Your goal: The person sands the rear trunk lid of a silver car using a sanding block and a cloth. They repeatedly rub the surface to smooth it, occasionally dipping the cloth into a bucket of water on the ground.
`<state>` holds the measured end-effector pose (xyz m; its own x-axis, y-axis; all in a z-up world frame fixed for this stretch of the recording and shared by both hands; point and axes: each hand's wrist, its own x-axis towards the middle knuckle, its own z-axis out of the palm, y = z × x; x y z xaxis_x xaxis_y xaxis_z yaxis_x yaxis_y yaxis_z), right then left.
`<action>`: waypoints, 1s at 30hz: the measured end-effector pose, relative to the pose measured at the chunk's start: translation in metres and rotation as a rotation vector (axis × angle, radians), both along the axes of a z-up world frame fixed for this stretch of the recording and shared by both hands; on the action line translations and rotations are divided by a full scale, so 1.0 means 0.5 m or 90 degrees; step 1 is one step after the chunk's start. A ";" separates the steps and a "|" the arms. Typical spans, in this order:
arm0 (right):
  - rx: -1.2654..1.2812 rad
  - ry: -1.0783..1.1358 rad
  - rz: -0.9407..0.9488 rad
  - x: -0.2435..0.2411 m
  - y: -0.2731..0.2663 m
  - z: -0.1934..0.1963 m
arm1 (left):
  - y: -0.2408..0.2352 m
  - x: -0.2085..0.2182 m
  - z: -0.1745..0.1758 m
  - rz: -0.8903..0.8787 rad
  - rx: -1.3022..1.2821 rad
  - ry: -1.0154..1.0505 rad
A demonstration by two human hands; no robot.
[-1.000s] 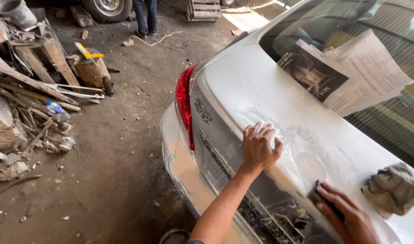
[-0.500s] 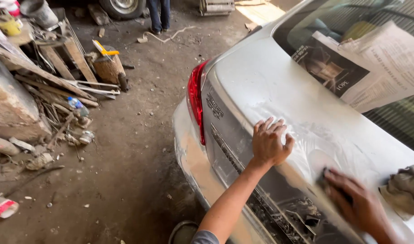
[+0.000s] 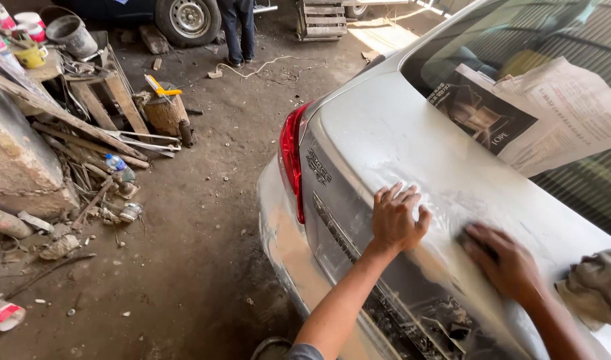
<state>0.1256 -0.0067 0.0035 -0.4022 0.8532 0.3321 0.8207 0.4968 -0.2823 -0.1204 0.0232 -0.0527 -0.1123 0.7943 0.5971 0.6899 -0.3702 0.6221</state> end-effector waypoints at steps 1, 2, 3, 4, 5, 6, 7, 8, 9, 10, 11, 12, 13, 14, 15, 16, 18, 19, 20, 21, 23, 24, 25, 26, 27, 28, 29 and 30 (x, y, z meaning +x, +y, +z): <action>-0.001 -0.005 0.000 -0.019 -0.004 0.013 | 0.004 0.002 -0.008 0.000 -0.001 -0.005; -0.006 0.007 -0.013 -0.041 -0.009 0.026 | 0.009 0.000 -0.011 0.001 0.015 0.006; -0.012 0.019 -0.026 -0.064 -0.011 0.040 | 0.016 -0.002 -0.015 0.002 0.030 0.016; -0.018 0.018 -0.031 -0.040 -0.051 0.010 | 0.009 0.001 -0.016 -0.003 0.024 0.016; 0.017 0.017 -0.009 -0.019 -0.088 -0.020 | 0.005 0.001 -0.017 0.002 0.031 0.016; 0.058 0.011 0.018 0.001 -0.115 -0.040 | 0.010 0.000 -0.010 0.011 0.043 0.011; 0.058 0.005 0.018 0.014 -0.137 -0.033 | 0.009 0.002 -0.005 0.011 0.042 0.006; 0.069 0.011 0.013 0.026 -0.162 -0.034 | 0.006 0.001 -0.004 0.009 0.033 0.007; 0.080 0.017 0.009 0.038 -0.188 -0.034 | 0.002 0.001 -0.002 0.008 0.023 0.009; 0.085 0.018 0.009 0.031 -0.136 -0.028 | 0.003 -0.004 0.008 0.009 0.028 0.010; 0.065 -0.002 0.018 0.026 -0.088 -0.022 | 0.000 -0.008 0.018 0.013 0.027 0.008; 0.040 -0.022 0.027 0.024 -0.051 -0.021 | -0.015 -0.008 0.022 0.016 0.019 0.005; 0.039 -0.021 0.026 -0.008 -0.029 -0.014 | -0.018 -0.009 0.017 0.016 0.018 0.006; 0.023 -0.016 -0.010 -0.038 0.003 0.005 | -0.014 -0.008 0.018 0.022 0.039 -0.003; 0.008 -0.011 -0.047 -0.068 0.035 0.023 | -0.009 -0.006 0.020 0.029 0.059 -0.012; 0.004 -0.009 -0.049 -0.058 0.004 0.009 | -0.013 -0.006 0.016 0.026 0.056 -0.010; 0.082 0.015 0.069 -0.031 -0.041 -0.017 | -0.007 -0.001 0.005 0.023 0.059 -0.005; 0.080 0.012 0.068 -0.017 -0.088 -0.011 | -0.003 0.002 0.004 0.021 0.058 -0.007; 0.060 0.019 0.034 -0.009 -0.144 -0.010 | -0.007 -0.002 -0.001 0.018 0.048 0.009; 0.040 0.025 0.000 -0.002 -0.200 -0.008 | -0.010 -0.005 -0.006 0.014 0.038 0.025; 0.039 0.013 0.021 0.029 -0.144 -0.025 | 0.010 -0.008 0.002 0.010 0.042 0.026; 0.033 0.000 0.036 0.053 -0.135 -0.031 | 0.008 0.001 0.006 0.000 0.042 0.026; 0.033 -0.001 0.023 0.011 -0.067 -0.021 | 0.014 -0.015 0.012 -0.014 0.043 0.025; 0.046 0.011 0.028 -0.007 -0.022 -0.016 | 0.005 -0.008 0.007 0.008 0.067 0.035; 0.059 0.023 0.033 -0.018 0.027 -0.014 | -0.002 0.000 0.001 0.030 0.091 0.044; 0.052 0.015 0.008 -0.031 0.008 0.011 | 0.003 -0.001 0.003 0.004 0.084 0.035; 0.039 0.010 0.003 -0.046 -0.007 0.034 | 0.012 -0.001 0.003 0.031 0.112 0.047; 0.014 0.011 -0.004 -0.061 -0.032 0.040 | 0.009 -0.001 -0.013 0.054 0.129 0.063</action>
<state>0.0949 -0.0226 0.0234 -0.3905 0.8486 0.3569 0.8194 0.4971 -0.2855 -0.1211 0.0277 -0.0594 -0.1061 0.6475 0.7547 0.7777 -0.4189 0.4687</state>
